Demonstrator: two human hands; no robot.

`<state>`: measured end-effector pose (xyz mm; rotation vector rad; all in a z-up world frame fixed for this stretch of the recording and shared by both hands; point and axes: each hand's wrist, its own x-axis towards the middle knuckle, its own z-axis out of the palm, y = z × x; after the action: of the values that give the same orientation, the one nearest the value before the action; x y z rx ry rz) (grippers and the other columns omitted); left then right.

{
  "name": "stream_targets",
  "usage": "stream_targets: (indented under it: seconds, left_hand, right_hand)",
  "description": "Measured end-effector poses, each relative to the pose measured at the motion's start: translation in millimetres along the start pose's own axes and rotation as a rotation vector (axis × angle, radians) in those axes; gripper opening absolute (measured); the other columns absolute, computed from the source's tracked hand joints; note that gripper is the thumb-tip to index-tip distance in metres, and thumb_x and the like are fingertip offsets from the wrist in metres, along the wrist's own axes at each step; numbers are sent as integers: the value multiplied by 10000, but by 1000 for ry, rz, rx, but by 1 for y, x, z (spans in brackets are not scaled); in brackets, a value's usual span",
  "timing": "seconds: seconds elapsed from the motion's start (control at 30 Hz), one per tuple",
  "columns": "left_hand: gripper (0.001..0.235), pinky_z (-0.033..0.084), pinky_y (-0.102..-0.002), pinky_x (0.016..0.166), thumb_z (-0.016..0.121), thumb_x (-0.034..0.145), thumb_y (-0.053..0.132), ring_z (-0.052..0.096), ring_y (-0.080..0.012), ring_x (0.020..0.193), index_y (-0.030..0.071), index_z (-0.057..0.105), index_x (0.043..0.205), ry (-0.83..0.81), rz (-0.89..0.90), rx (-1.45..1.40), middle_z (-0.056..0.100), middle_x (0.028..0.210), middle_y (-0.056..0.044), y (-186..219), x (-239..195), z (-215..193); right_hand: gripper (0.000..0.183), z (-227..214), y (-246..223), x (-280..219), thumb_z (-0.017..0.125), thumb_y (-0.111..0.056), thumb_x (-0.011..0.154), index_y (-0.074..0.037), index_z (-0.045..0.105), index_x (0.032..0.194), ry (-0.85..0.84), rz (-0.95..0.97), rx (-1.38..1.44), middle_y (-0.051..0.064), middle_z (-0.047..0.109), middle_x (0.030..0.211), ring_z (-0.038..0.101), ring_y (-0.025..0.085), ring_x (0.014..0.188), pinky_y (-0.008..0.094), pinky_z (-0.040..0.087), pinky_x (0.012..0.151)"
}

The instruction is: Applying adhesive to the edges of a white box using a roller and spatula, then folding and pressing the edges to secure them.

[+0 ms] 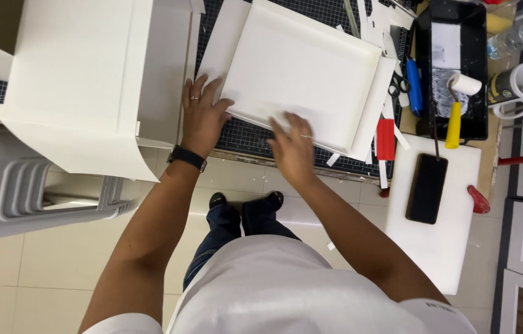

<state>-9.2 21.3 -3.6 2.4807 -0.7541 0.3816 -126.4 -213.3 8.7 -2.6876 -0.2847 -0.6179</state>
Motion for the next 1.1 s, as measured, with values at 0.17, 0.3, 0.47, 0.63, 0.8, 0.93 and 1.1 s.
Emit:
stream_targets:
  seconds: [0.17,0.3,0.47,0.63,0.8,0.93,1.1]
  left_hand:
    - [227,230,-655,1187,867,800,344,379,-402,1430,201,740,922,66,64,155,597,1374,-80,-17,-1,20]
    - [229,199,-644,1209,862,818,335,381,-426,1446,159,736,891,12,56,229,616,1386,-131,-8,3,6]
    - [273,176,-647,1213,903,779,334,357,-460,1466,138,752,896,-36,45,306,602,1417,-180,-10,9,9]
    - [296,146,-642,1216,876,777,438,365,-457,1475,180,774,883,-91,34,420,630,1372,-165,-10,3,11]
    - [265,126,-616,1240,854,765,435,292,-442,1538,223,828,921,-279,-25,470,585,1518,-131,33,-6,-32]
    - [228,111,-605,1261,814,832,363,253,-449,1559,206,823,997,-277,-23,424,505,1608,-155,35,-6,-42]
    - [206,156,-569,1271,733,883,418,268,-407,1567,243,813,957,-343,7,443,528,1598,-60,41,-22,-41]
  right_hand:
    - [454,-60,85,-71,822,-362,896,-196,667,1289,95,182,-175,102,518,1337,470,351,1285,538,364,1098]
    - [186,-76,111,-86,818,-300,908,-200,680,986,84,144,-281,68,538,1350,477,340,1306,501,351,1088]
    - [221,-90,112,-80,833,-316,894,-194,661,959,7,198,-310,52,506,1396,447,322,1348,500,373,1069]
    - [209,-95,129,-81,832,-361,872,-215,695,931,-113,186,-339,45,515,1393,443,330,1380,532,387,1075]
    - [226,-100,142,-76,700,-455,958,-230,718,980,-270,133,-446,68,539,1411,428,343,1425,527,368,1116]
    - [229,-103,143,-71,673,-441,978,-221,739,982,-304,96,-425,105,569,1392,429,359,1436,534,359,1130]
    - [242,-103,154,-70,643,-475,991,-249,729,1009,-305,80,-427,94,560,1408,421,353,1442,540,361,1129]
